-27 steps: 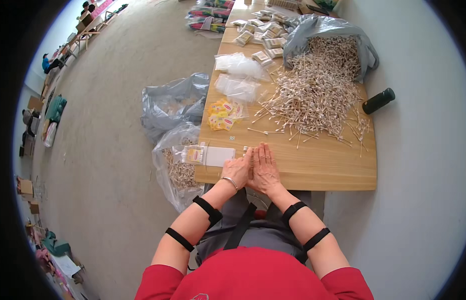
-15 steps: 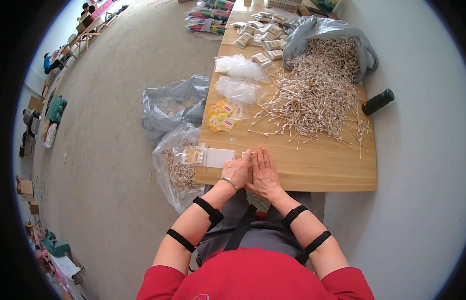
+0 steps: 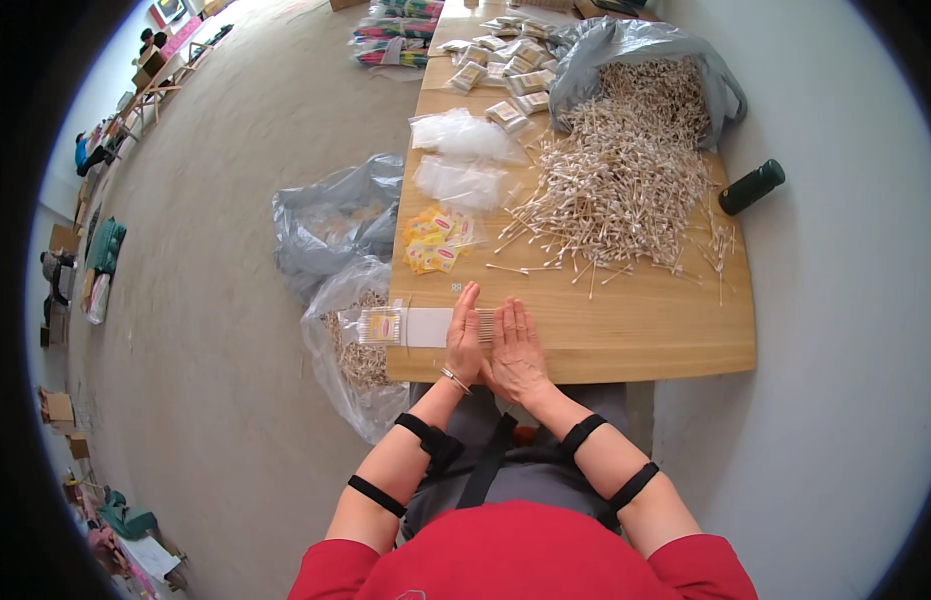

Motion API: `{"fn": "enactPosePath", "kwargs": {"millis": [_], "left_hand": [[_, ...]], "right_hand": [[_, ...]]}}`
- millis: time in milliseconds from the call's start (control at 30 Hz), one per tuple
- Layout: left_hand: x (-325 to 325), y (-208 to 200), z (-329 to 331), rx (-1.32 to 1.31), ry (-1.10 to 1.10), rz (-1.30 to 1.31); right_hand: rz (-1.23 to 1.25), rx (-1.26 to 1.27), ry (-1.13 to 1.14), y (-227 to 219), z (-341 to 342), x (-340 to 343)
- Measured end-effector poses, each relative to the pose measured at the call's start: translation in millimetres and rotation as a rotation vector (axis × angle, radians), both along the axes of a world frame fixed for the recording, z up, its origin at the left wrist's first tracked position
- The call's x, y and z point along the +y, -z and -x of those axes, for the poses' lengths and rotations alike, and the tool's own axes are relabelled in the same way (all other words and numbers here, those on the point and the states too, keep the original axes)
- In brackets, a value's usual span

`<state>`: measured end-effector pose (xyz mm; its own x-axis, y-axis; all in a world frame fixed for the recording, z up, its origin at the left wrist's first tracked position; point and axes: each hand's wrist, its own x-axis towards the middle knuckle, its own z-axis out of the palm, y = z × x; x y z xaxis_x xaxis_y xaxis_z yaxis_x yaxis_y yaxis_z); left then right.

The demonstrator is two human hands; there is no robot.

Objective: Aligning cotton swabs and placing them into small plastic bags.

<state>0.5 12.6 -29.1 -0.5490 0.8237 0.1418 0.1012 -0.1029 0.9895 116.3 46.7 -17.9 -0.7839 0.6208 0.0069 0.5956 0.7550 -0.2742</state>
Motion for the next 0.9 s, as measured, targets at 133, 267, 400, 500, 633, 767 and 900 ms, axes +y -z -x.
{"fn": "enactPosePath", "kwargs": {"millis": [133, 267, 400, 500, 633, 767, 900], "left_hand": [[-3.4, 5.5, 9.5, -0.202, -0.013, -0.048], [-17.1, 3.7, 36.8, -0.161, -0.012, 0.002], [-25.6, -0.6, 57.5, -0.131, -0.096, 0.022], [-31.6, -2.6, 60.7, -0.093, -0.078, 0.060], [-41.0, -1.2, 63.1, -0.189, -0.096, 0.011], [-37.8, -15.2, 65.8, -0.128, 0.031, 0.114], [-41.7, -5.3, 65.2, -0.142, -0.027, 0.061]], "right_hand": [[-0.007, 0.030, 0.042, 3.5, 15.5, -7.0], [0.027, 0.034, 0.049, 3.3, 47.2, -21.8], [-0.053, 0.061, 0.043, 9.7, 71.8, -30.3], [0.016, 0.114, 0.009, 8.0, 70.6, -31.3], [0.102, 0.073, -0.079, -0.5, 67.4, -33.2], [0.165, 0.036, 0.036, 0.8, 70.8, -28.9], [0.179, -0.024, 0.021, -3.0, 76.6, -34.9]]}}
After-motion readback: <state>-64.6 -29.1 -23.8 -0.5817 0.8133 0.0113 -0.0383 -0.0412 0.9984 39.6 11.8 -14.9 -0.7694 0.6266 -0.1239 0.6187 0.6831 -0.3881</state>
